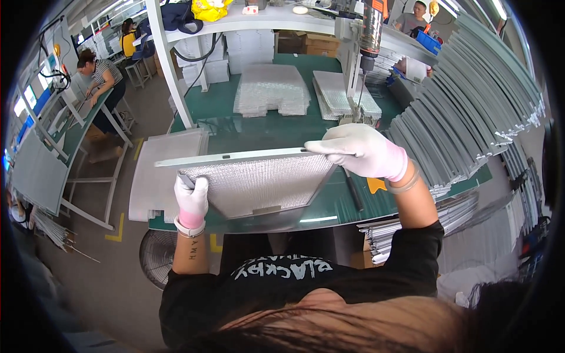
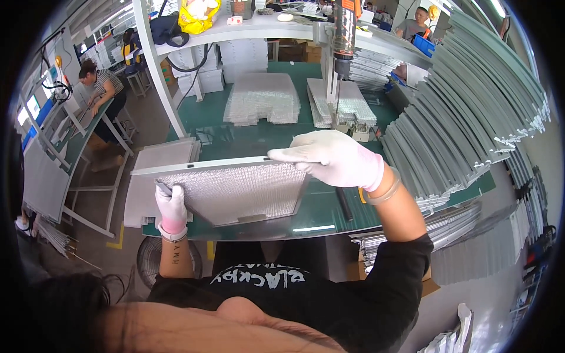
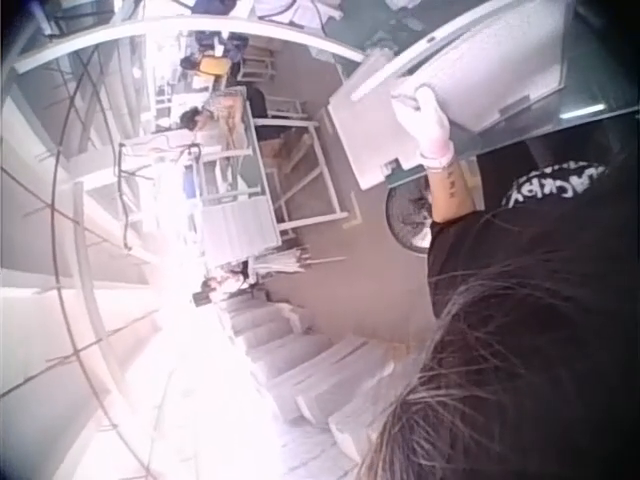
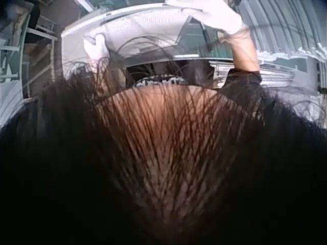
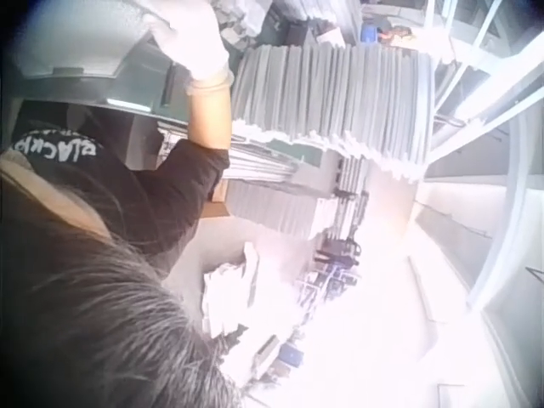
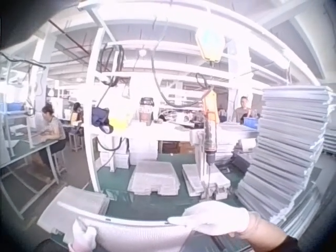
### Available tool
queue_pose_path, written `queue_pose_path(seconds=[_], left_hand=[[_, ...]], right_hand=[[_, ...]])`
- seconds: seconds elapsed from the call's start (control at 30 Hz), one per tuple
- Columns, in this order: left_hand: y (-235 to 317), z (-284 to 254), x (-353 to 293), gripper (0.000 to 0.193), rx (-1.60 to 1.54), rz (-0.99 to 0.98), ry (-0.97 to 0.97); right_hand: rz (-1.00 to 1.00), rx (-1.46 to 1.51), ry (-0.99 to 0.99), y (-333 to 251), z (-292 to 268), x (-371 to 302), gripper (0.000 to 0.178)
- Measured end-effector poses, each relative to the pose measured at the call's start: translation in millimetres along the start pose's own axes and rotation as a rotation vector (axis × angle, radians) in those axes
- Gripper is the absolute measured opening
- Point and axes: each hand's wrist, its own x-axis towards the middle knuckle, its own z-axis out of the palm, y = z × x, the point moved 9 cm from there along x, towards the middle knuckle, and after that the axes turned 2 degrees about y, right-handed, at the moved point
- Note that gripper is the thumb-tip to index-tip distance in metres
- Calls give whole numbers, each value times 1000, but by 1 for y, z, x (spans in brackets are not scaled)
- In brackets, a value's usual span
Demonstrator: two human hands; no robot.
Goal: The worker is assembling mesh filters by placing layers of mesh into frames and securing them with an electric screwdriver and mallet.
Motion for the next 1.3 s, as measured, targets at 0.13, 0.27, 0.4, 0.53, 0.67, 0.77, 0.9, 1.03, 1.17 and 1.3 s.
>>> queue_pose_path(seconds=[0.13,0.27,0.4,0.53,0.67,0.77,0.9,1.03,1.17,1.3], left_hand=[[28,7,9,19,101,25,-206],[36,24,11,20,241,-41,-381],[52,22,10,24,25,200,-220],[55,20,3,33,63,286,-251],[49,5,-2,70,-119,333,101],[50,13,8,70,-75,384,115],[58,10,7,53,318,653,203],[60,19,5,49,542,563,244],[54,12,8,39,469,585,255],[58,10,9,29,516,575,256]], right_hand=[[8,-10,-97,-13,8,19,49],[98,-94,-172,-28,28,39,49],[-139,-25,-226,-50,42,55,35],[-10,-41,-268,-34,63,66,40],[5,16,-192,-31,58,74,49],[-62,14,-207,-32,60,74,58],[-37,-17,-241,-26,63,76,60],[-17,-21,-204,-21,63,75,64],[-27,-21,-199,-21,63,78,65],[-6,-45,-206,-20,63,81,65]])
